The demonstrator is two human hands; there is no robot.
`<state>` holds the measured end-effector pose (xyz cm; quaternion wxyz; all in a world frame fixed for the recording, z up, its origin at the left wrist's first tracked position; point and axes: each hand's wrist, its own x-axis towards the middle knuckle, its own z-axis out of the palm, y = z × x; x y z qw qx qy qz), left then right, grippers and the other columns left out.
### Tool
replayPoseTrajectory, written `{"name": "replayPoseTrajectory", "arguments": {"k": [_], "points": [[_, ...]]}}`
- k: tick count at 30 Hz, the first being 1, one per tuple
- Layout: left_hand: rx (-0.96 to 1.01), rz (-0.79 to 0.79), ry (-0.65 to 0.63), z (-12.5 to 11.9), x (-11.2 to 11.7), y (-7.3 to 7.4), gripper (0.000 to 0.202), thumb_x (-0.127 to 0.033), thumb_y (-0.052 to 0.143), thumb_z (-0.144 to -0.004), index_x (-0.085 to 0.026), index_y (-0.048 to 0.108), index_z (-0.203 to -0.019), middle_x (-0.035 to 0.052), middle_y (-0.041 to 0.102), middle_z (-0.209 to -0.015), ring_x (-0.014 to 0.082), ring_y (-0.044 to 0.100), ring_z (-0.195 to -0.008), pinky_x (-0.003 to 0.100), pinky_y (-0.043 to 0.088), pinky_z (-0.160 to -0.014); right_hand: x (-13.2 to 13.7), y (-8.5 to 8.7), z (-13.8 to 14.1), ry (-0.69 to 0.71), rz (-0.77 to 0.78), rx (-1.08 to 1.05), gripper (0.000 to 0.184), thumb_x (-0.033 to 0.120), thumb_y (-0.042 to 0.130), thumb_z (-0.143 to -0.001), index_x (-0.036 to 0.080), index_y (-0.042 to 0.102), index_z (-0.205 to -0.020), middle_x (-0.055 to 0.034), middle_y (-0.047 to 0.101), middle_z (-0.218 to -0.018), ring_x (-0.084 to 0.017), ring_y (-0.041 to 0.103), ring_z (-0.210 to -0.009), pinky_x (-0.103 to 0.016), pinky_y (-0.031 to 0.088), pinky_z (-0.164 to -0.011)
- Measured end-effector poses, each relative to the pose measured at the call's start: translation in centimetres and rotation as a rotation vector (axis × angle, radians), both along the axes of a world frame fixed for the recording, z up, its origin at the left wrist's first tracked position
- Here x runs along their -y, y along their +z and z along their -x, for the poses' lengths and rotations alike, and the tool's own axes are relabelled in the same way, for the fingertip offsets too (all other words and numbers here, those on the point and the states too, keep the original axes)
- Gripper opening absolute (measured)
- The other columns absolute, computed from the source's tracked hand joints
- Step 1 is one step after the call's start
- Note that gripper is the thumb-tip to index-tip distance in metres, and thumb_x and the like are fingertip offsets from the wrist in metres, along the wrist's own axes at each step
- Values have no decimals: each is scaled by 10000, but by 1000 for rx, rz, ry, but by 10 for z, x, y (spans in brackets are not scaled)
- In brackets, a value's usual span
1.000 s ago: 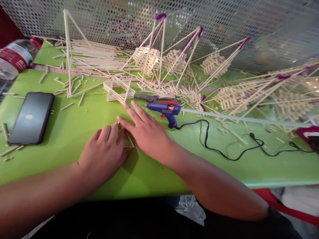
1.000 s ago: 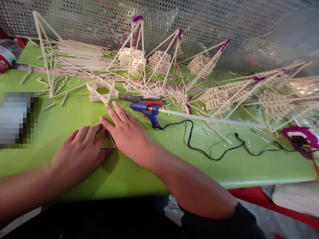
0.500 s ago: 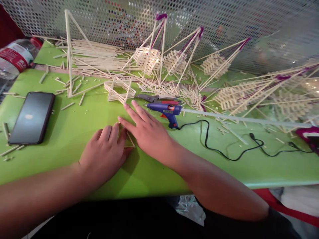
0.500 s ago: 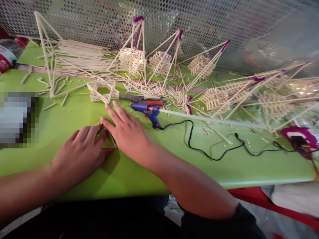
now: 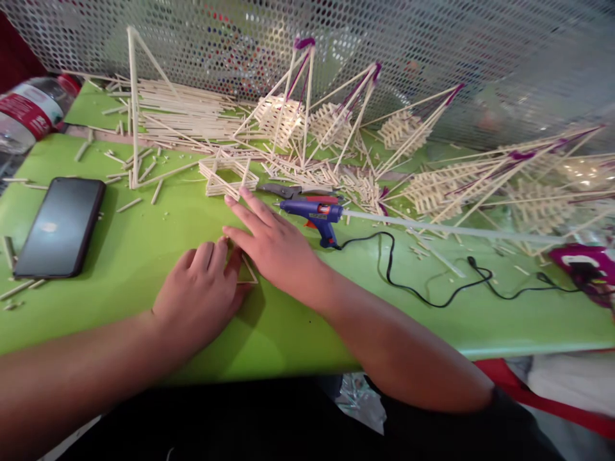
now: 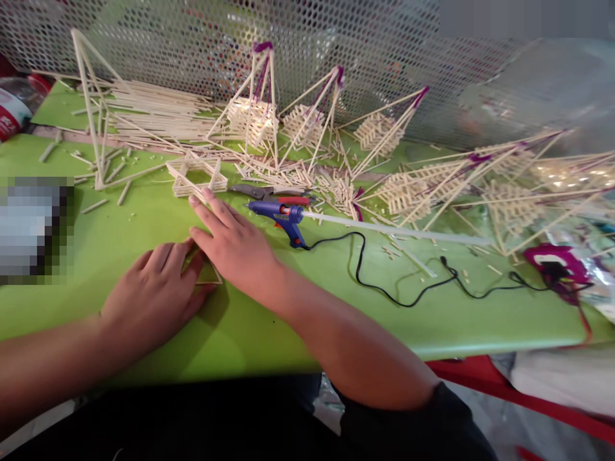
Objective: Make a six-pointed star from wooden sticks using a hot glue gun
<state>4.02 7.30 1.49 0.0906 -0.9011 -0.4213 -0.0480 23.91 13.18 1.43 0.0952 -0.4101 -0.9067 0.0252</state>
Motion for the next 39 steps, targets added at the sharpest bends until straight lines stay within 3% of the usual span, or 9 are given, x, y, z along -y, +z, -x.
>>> {"name": "replayPoseTrajectory", "arguments": {"k": [6, 11, 16, 23, 31, 33, 35, 37, 39], "points": [[-27, 10, 10, -1, 1, -1, 532, -429, 689, -1090, -36, 726, -1447, 274, 733, -1451, 397, 706, -1128, 520, 631, -869, -8, 9, 4, 41, -11, -17, 305, 122, 536, -1167, 166, 838, -1152, -148, 508, -1814, -366, 325, -1767, -643, 464, -1372], [-21, -15, 13, -2, 1, -2, 507, -436, 691, -1086, -40, 750, -1397, 265, 751, -1371, 388, 697, -1089, 509, 621, -835, -12, 12, 8, 75, -49, 51, 278, 114, 589, -1150, 139, 838, -1030, -186, 567, -1765, -385, 390, -1738, -608, 522, -1332], [-4, -1, 9, -1, 0, -2, 444, -422, 686, -1085, -65, 781, -1331, 244, 761, -1250, 382, 693, -1057, 505, 612, -808, -11, 4, 10, 124, -101, 25, 310, 76, 527, -1156, 137, 824, -1091, -173, 673, -1662, -338, 477, -1692, -569, 497, -1356], [13, -13, 4, -1, 0, -2, 485, -428, 674, -1099, -48, 764, -1387, 267, 755, -1414, 389, 720, -1108, 509, 633, -844, -13, -3, 5, 77, -244, -28, 332, 79, 443, -1155, 110, 761, -1246, -198, 722, -1521, -339, 544, -1618, -549, 482, -1349], [6, 14, 10, 1, 1, -3, 532, -450, 644, -1126, -32, 755, -1436, 286, 737, -1486, 402, 735, -1189, 503, 635, -911, -9, 15, -3, -19, -414, -59, 342, 233, 506, -1164, 151, 779, -975, -162, 773, -1060, -346, 697, -1132, -537, 592, -1148], [1, 5, 10, 0, 0, -3, 554, -453, 629, -1133, -27, 739, -1471, 286, 736, -1488, 401, 733, -1188, 501, 632, -905, -8, 16, -6, -29, -393, -69, 346, 266, 524, -1182, 149, 797, -1004, -173, 780, -1126, -353, 679, -1186, -562, 569, -1185], [-4, 0, 16, 0, 1, -3, 578, -446, 616, -1138, -26, 707, -1524, 286, 732, -1497, 403, 728, -1196, 503, 628, -907, -7, 16, -7, -69, -337, -83, 283, 187, 539, -1160, 146, 817, -1195, -202, 749, -1375, -387, 619, -1358, -625, 503, -1258], [-8, 3, 25, -1, 1, -3, 591, -435, 610, -1139, -24, 684, -1556, 288, 728, -1500, 405, 719, -1212, 506, 624, -918, -6, 15, -8, -95, -250, -66, 410, 76, 539, -1113, 201, 778, -1422, -189, 641, -1616, -416, 530, -1492, -685, 455, -1280], [-8, 15, 28, -1, 1, -3, 590, -434, 608, -1137, -24, 683, -1554, 289, 728, -1489, 404, 711, -1214, 510, 621, -921, -5, 13, -8, -79, -154, -31, 510, 23, 553, -1077, 246, 762, -1485, -161, 609, -1675, -414, 514, -1502, -681, 474, -1249]]}}
